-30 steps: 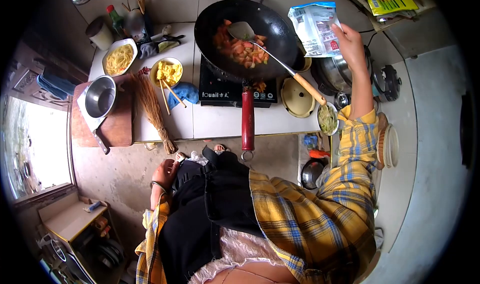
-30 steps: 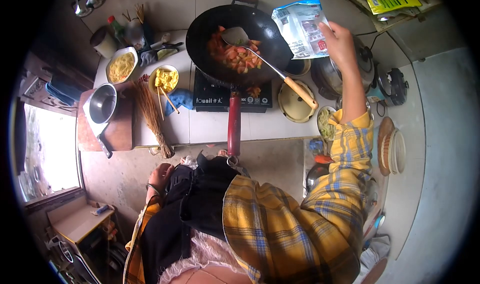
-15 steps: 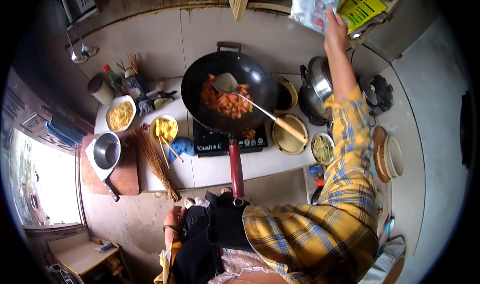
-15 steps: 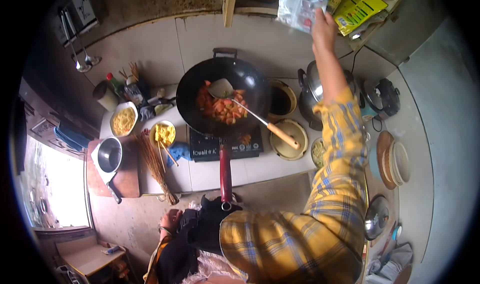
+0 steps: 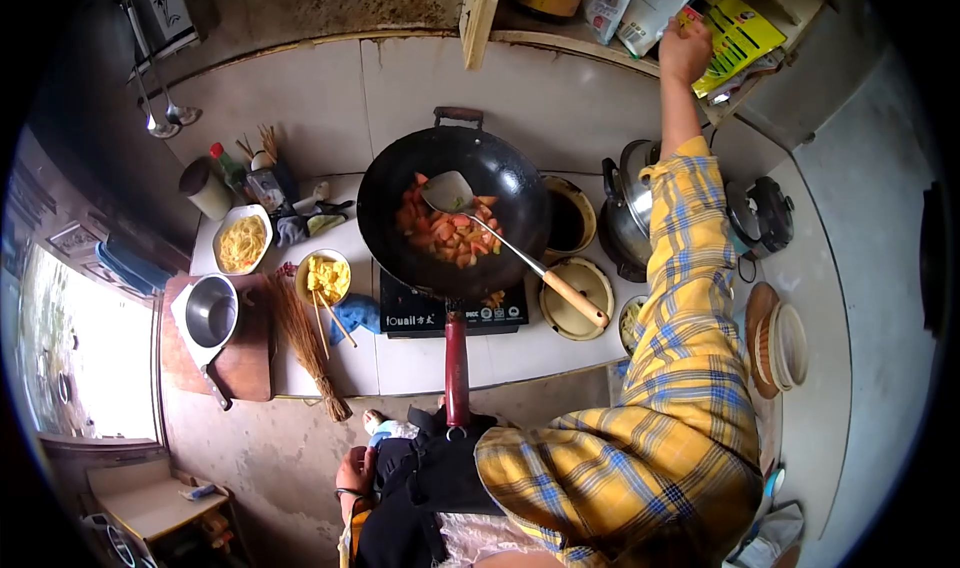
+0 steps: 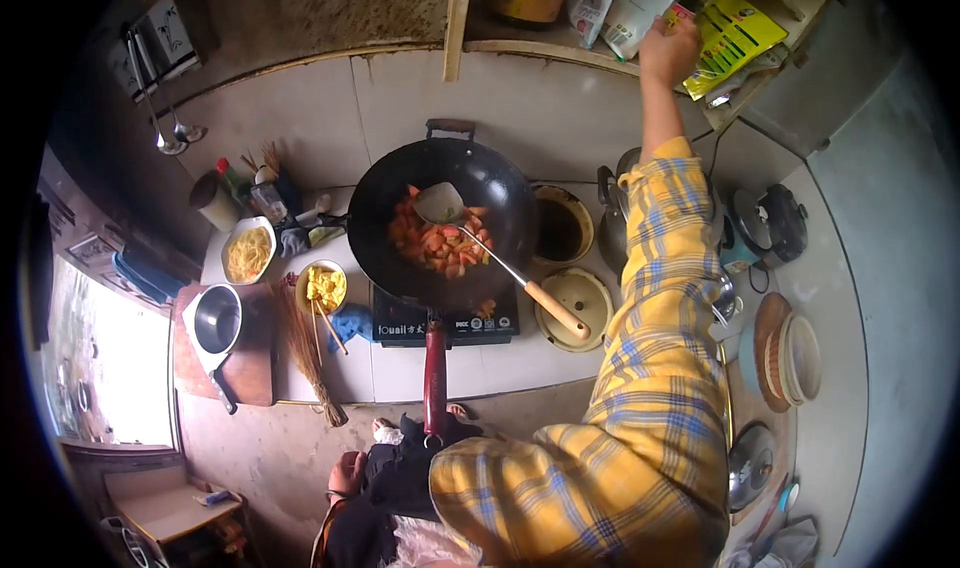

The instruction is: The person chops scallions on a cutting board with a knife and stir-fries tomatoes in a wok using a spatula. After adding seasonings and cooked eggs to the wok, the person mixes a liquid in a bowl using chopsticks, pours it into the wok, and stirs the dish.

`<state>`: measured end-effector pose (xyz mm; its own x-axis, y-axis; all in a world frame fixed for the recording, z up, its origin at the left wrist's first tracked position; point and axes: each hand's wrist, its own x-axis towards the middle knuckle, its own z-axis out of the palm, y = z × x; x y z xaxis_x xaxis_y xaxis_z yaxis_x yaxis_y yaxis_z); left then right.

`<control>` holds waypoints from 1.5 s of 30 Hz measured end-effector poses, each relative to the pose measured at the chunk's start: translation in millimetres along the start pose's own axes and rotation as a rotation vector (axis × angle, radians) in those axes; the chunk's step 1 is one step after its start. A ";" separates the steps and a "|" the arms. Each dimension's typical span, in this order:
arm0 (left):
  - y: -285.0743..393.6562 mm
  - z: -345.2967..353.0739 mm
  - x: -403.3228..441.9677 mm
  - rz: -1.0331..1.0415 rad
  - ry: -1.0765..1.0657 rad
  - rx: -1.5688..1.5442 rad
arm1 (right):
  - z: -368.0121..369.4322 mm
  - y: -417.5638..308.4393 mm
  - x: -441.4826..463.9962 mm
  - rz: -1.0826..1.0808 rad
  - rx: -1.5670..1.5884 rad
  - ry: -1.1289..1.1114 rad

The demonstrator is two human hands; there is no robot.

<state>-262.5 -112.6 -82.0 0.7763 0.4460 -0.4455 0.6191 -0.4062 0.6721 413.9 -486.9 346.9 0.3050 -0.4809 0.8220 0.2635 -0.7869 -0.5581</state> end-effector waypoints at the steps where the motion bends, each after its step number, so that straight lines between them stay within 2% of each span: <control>1: 4.4 1.1 -3.4 0.020 0.038 0.008 | -3.6 2.5 4.0 0.072 -0.081 -0.213; 4: 11.9 6.5 -6.7 0.013 0.051 0.012 | 2.8 -2.6 1.6 -0.060 -0.271 -0.324; 6: 13.0 8.4 -10.9 0.029 0.056 0.094 | 25.1 21.9 17.3 -0.037 -0.283 -0.408; 7: 25.0 5.8 -17.9 0.010 0.066 0.122 | 15.0 11.6 12.4 -0.039 -0.219 -0.367; 8: 18.6 8.9 -18.9 -0.014 0.048 0.113 | 33.2 24.9 20.8 -0.099 -0.227 -0.187; 9: 23.7 9.0 -22.8 -0.032 0.059 0.087 | 19.3 5.8 14.6 -0.032 -0.162 -0.084; 10: 25.9 8.5 -25.0 -0.049 0.057 0.082 | 17.4 14.1 17.1 -0.135 0.024 0.079; 11: 26.1 9.1 -26.5 -0.050 0.071 0.046 | -3.5 -0.1 9.9 -0.046 0.174 0.136; 12: 16.0 12.0 -24.7 -0.013 0.073 0.029 | -14.1 8.1 17.4 -0.127 0.253 0.224; 13: 14.3 10.6 -23.6 -0.018 0.048 0.011 | -40.5 5.6 13.0 -0.154 0.233 0.210; 14: 14.1 6.5 -19.1 -0.014 0.024 -0.003 | -51.9 25.4 28.9 -0.001 0.418 0.048; 16: 23.1 -4.3 -5.8 -0.025 -0.055 0.020 | -111.5 -3.4 -8.6 0.022 0.603 -0.064; 18: 29.8 -13.8 5.7 -0.012 -0.113 0.061 | -145.4 16.3 -29.1 -0.042 0.476 -0.367; 20: 35.3 -20.0 20.6 0.028 -0.137 0.115 | -191.2 -19.7 -81.2 -0.358 0.171 -0.654; 22: 30.7 -21.2 35.8 0.102 -0.153 0.168 | -207.1 -29.2 -115.0 -0.180 0.274 -0.837; 24: 25.2 -22.4 47.1 0.203 -0.146 0.230 | -215.1 -29.4 -121.7 -0.227 0.153 -0.999; 27: 22.3 -31.4 51.4 0.265 -0.131 0.211 | -231.7 -54.9 -131.3 -0.273 0.134 -0.952; 31: 11.4 -36.0 55.6 0.212 -0.177 0.222 | -238.7 -74.9 -138.6 -0.299 0.194 -0.882; 34: 7.2 -38.0 53.4 0.218 -0.168 0.216 | -242.0 -76.2 -130.7 -0.310 0.101 -1.008; 37: 4.3 -39.7 54.6 0.226 -0.173 0.202 | -242.9 -77.8 -135.7 -0.334 0.104 -0.970; 40: 1.6 -39.8 54.4 0.232 -0.162 0.208 | -243.8 -77.4 -132.9 -0.287 0.040 -1.042; 43: 0.6 -39.0 55.1 0.222 -0.169 0.226 | -243.2 -79.2 -139.5 -0.227 0.153 -0.979; 45: 3.2 -38.3 54.4 0.207 -0.174 0.246 | -243.1 -85.0 -138.0 -0.292 0.118 -1.028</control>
<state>-222.8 -59.0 -81.4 0.8834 0.2005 -0.4236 0.4407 -0.6628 0.6054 126.9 -447.7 308.4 0.8247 0.3191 0.4670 0.5211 -0.7496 -0.4081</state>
